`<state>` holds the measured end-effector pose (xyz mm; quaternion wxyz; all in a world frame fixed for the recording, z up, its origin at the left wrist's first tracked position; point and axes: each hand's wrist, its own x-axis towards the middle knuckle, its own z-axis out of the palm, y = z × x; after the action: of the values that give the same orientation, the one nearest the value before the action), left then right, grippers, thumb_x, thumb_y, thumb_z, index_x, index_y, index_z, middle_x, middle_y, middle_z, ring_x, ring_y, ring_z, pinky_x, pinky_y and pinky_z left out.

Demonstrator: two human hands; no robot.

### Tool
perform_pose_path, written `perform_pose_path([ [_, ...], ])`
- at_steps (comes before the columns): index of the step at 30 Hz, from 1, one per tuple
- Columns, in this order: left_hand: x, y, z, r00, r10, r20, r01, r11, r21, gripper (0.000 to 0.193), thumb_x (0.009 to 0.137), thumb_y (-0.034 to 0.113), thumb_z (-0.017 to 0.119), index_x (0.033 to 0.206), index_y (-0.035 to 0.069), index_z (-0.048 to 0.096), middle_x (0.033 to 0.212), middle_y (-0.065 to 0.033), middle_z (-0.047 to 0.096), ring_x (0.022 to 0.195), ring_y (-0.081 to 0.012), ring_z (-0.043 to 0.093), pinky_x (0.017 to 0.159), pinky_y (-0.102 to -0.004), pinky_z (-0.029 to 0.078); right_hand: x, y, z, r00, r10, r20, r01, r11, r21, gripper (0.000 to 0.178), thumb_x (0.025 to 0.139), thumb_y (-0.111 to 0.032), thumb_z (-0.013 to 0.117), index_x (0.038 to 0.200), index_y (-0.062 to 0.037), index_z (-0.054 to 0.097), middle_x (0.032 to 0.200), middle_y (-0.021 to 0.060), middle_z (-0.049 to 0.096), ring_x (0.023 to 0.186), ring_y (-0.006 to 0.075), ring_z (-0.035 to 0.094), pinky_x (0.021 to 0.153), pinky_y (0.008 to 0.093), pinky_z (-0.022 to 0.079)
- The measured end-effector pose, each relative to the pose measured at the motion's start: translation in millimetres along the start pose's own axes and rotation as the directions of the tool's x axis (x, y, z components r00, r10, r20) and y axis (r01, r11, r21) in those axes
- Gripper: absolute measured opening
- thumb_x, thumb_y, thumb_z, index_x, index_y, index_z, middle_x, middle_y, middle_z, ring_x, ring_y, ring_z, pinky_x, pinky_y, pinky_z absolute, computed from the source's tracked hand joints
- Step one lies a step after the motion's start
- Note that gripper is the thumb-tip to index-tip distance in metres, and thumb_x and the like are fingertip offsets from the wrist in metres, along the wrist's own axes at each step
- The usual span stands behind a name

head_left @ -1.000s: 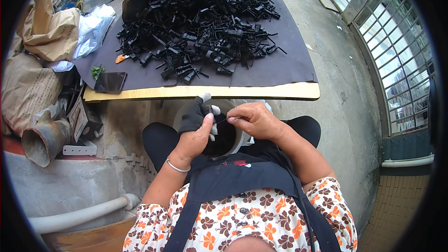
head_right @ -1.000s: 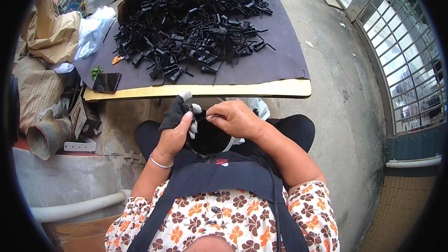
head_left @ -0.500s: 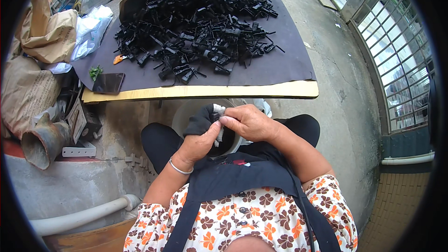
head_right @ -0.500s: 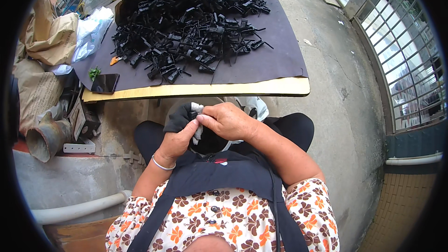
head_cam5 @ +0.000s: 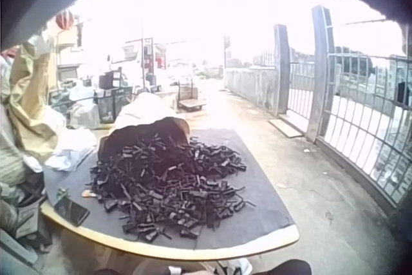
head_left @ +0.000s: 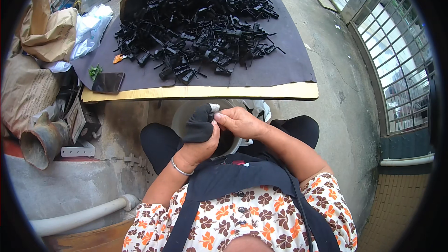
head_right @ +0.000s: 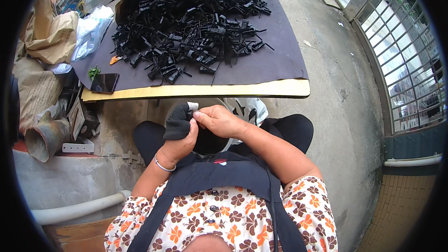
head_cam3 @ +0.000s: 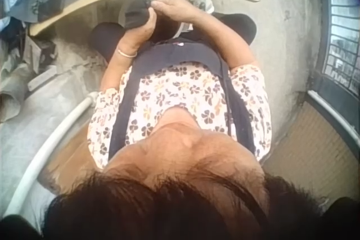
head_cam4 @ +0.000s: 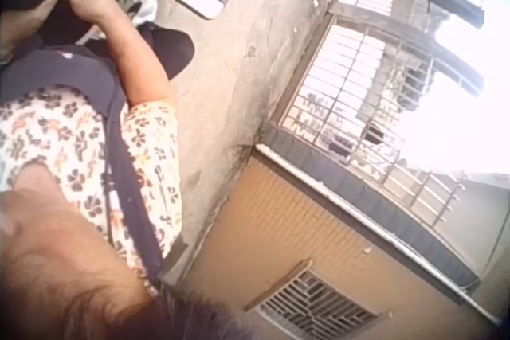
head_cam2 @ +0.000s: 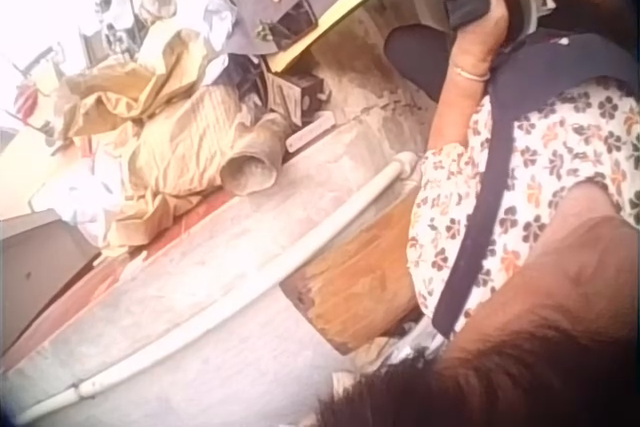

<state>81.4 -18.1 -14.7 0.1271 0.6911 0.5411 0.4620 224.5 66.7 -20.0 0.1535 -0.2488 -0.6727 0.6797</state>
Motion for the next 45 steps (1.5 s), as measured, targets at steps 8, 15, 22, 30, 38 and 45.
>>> perform_pose_path([
  [8,2.9,-20.5,-12.3,0.981,-0.037,0.189,-0.037,0.926,0.376,0.028,0.082,0.013,0.060,0.107,0.000,0.062,0.103,-0.0183,0.062,0.089,-0.0345,0.060,0.081,-0.0405,0.048,39.9,-26.9,-67.4,0.867,-0.291,-0.404,-0.225,0.496,-0.839,0.030,0.081,-0.031,0.062,0.093,-0.0033,0.061,0.081,0.0178,0.066,0.083,0.0345,0.064,0.074,0.0440,0.050],
  [15,13.6,-12.6,3.8,0.846,-0.515,0.142,0.497,0.662,-0.561,0.034,0.096,0.010,0.049,0.126,-0.004,0.049,0.109,-0.0116,0.062,0.088,-0.0148,0.062,0.078,-0.0253,0.050,23.5,-20.1,-44.3,0.844,-0.204,-0.495,-0.236,0.689,-0.686,0.025,0.078,-0.023,0.062,0.086,0.0007,0.063,0.077,0.0195,0.064,0.072,0.0335,0.064,0.066,0.0402,0.050],
  [22,22.2,-14.3,25.3,0.860,-0.498,0.116,0.391,0.493,-0.778,0.033,0.096,0.010,0.048,0.126,-0.006,0.049,0.106,-0.0117,0.061,0.094,-0.0127,0.057,0.082,-0.0251,0.047,5.1,-10.2,-16.2,0.967,-0.045,-0.249,-0.022,0.966,-0.257,0.021,0.085,-0.019,0.062,0.087,0.0025,0.061,0.069,0.0058,0.058,0.065,0.0092,0.051,0.059,0.0274,0.044],
  [30,20.1,0.8,3.3,0.916,-0.372,0.149,0.397,0.789,-0.470,0.036,0.095,0.009,0.048,0.128,-0.003,0.047,0.098,-0.0090,0.062,0.081,-0.0086,0.056,0.071,-0.0230,0.047,-10.8,-25.6,-5.0,0.744,-0.665,-0.069,0.469,0.592,-0.655,0.018,0.077,-0.014,0.072,0.082,-0.0035,0.058,0.070,0.0073,0.058,0.058,0.0219,0.055,0.054,0.0296,0.044],
  [38,15.9,-2.2,0.5,0.994,0.074,0.078,-0.046,0.947,-0.318,0.035,0.092,0.008,0.051,0.125,-0.003,0.048,0.089,-0.0063,0.064,0.058,-0.0090,0.055,0.055,-0.0258,0.046,-10.5,-22.3,-3.2,0.888,-0.248,-0.386,0.147,0.951,-0.272,0.026,0.082,-0.021,0.070,0.077,-0.0002,0.055,0.060,0.0037,0.053,0.057,0.0088,0.046,0.053,0.0275,0.042],
  [45,12.7,10.2,-6.1,0.913,-0.362,0.189,0.407,0.775,-0.483,0.034,0.092,0.009,0.054,0.123,-0.003,0.051,0.071,-0.0023,0.062,0.058,-0.0076,0.055,0.055,-0.0245,0.045,-23.4,-31.0,-2.2,0.916,-0.320,-0.243,0.163,0.849,-0.502,0.026,0.092,-0.024,0.055,0.078,-0.0013,0.056,0.066,0.0159,0.058,0.061,0.0319,0.056,0.056,0.0384,0.044],
])
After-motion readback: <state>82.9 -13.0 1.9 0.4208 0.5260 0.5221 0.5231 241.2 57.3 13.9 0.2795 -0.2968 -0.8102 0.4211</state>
